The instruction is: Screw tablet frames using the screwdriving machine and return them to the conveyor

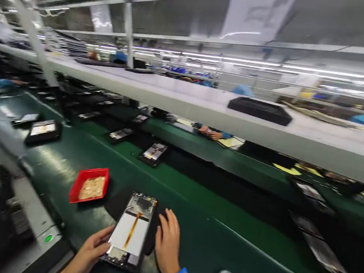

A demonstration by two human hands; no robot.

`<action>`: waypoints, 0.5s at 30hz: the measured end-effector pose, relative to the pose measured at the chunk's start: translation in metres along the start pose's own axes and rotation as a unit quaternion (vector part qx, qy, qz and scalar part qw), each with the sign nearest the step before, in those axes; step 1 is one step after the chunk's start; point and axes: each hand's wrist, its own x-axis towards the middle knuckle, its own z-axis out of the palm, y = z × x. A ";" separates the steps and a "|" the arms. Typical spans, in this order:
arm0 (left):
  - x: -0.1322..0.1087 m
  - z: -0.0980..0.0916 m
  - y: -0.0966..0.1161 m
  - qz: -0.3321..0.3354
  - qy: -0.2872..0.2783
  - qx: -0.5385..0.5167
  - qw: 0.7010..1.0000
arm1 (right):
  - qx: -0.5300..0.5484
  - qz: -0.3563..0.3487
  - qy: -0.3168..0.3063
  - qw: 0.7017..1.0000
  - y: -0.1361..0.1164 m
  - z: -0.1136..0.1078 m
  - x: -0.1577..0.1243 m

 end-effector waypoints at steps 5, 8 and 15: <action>0.021 -0.017 0.001 -0.056 -0.239 -0.038 0.969 | 0.065 0.052 -0.057 0.995 -0.016 -0.018 0.025; 0.026 -0.012 0.006 -0.052 -0.259 -0.051 0.963 | -0.003 -0.011 -0.068 0.998 -0.016 -0.013 0.088; 0.044 -0.014 -0.005 -0.083 -0.206 -0.066 0.973 | -0.173 -0.085 -0.166 0.967 0.012 0.080 0.293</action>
